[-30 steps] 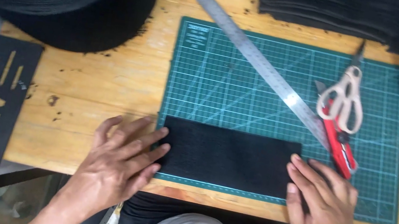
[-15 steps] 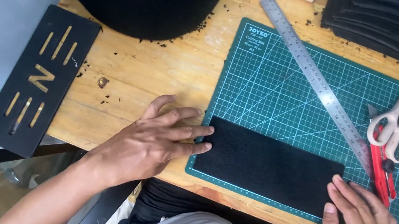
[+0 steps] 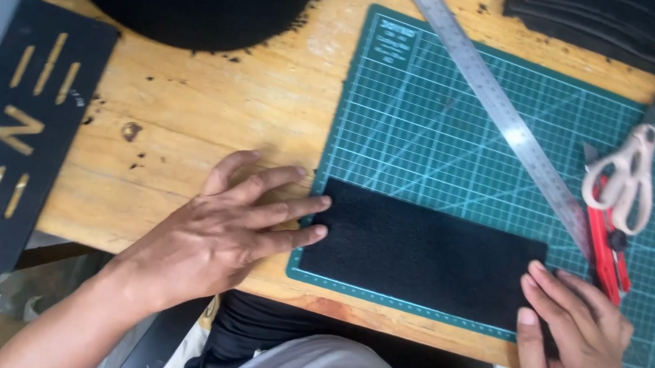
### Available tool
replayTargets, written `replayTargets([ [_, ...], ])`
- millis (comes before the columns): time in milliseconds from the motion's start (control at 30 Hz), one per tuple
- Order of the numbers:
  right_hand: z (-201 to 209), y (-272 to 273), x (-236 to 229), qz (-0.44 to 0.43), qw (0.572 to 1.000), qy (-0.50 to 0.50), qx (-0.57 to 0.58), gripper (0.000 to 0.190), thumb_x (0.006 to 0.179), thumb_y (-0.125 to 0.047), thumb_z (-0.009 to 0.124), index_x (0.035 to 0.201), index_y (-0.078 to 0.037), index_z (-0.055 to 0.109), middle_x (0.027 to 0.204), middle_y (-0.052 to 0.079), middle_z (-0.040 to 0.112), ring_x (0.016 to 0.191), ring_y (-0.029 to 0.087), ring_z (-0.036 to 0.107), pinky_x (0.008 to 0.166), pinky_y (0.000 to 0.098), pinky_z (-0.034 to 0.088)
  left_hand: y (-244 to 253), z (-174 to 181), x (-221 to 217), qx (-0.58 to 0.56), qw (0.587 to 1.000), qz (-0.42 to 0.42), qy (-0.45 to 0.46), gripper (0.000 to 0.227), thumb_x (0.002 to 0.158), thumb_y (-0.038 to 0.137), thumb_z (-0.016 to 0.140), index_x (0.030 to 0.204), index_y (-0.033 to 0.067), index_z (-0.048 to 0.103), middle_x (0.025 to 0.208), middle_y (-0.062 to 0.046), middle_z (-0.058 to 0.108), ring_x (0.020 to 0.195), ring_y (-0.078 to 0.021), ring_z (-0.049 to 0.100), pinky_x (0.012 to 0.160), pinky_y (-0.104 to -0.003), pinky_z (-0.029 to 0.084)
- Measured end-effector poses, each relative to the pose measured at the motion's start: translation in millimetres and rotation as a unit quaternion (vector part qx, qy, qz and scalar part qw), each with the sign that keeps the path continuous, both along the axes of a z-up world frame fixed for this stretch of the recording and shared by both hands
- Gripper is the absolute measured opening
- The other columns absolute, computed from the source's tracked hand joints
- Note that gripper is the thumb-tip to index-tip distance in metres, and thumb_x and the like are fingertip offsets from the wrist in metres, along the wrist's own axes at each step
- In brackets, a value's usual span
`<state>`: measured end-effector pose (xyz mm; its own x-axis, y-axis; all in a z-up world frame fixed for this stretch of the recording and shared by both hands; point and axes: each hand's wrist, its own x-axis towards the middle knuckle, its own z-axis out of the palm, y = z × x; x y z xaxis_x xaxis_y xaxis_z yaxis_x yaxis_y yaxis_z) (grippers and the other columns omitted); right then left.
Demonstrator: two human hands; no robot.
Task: The person uses a metal ruler and a red utility knife to cut a straight line on a piece of black fabric placed on a green cutting mat. They then use scissors to trim the edges of the cut fabric piece, holding it in their hands to refine the shape.
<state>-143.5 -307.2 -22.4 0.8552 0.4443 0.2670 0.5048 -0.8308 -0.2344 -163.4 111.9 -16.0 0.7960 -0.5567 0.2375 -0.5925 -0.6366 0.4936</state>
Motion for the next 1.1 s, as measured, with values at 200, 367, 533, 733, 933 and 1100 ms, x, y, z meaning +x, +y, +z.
replayTargets([
  [200,-1,-3,3,0.008,1.000,-0.001,0.015,0.027,0.102,-0.019,0.059,0.126,-0.014,0.072,0.139,-0.004,0.068,0.130,0.023,0.059,0.109,0.0398,0.034,-4,2,0,-0.027,1.000,0.017,0.000,0.034,0.104,0.022,0.049,0.133,0.0208,0.068,0.147,-0.003,0.061,0.148,-0.0238,0.040,0.125,-0.050,0.007],
  [367,-1,-4,3,-0.003,1.000,0.014,0.016,0.030,0.102,-0.023,0.057,0.127,-0.015,0.072,0.138,-0.003,0.069,0.131,0.023,0.058,0.103,0.0394,0.035,-5,-12,-2,-0.003,1.000,0.021,-0.020,0.041,0.093,0.013,0.066,0.132,0.0253,0.066,0.147,0.000,0.061,0.147,-0.0205,0.042,0.126,-0.050,0.004],
  [533,-1,-5,4,-0.003,1.000,0.014,0.021,0.032,0.100,-0.022,0.058,0.127,-0.014,0.072,0.137,-0.003,0.070,0.132,0.024,0.058,0.103,0.0404,0.036,-6,-5,1,0.048,0.997,0.006,-0.060,0.037,0.099,0.023,0.057,0.135,0.0312,0.063,0.149,0.005,0.059,0.147,-0.0212,0.042,0.125,-0.052,0.007],
  [733,0,-4,5,-0.005,1.000,0.009,0.015,0.032,0.101,-0.025,0.057,0.128,-0.018,0.072,0.138,-0.006,0.069,0.132,0.022,0.057,0.101,0.0401,0.035,-8,-8,0,0.057,0.995,0.012,-0.077,0.038,0.097,0.023,0.059,0.134,0.0316,0.062,0.148,0.005,0.059,0.145,-0.0226,0.044,0.125,-0.052,0.007],
  [933,1,-3,5,0.004,0.999,-0.010,0.031,0.029,0.100,-0.021,0.058,0.125,-0.015,0.072,0.136,-0.004,0.070,0.130,0.023,0.059,0.103,0.0408,0.036,-7,-14,0,0.078,0.991,0.029,-0.102,0.039,0.094,0.028,0.062,0.133,0.0367,0.062,0.147,0.008,0.058,0.145,-0.0227,0.044,0.125,-0.052,0.011],
  [1100,0,-3,6,0.009,0.999,-0.010,0.038,0.029,0.100,-0.022,0.057,0.125,-0.016,0.072,0.137,-0.005,0.069,0.131,0.023,0.059,0.103,0.0410,0.035,-8,-8,1,0.076,0.993,0.028,-0.090,0.040,0.092,0.027,0.064,0.131,0.0341,0.064,0.147,0.007,0.058,0.145,-0.0236,0.043,0.126,-0.052,0.009],
])
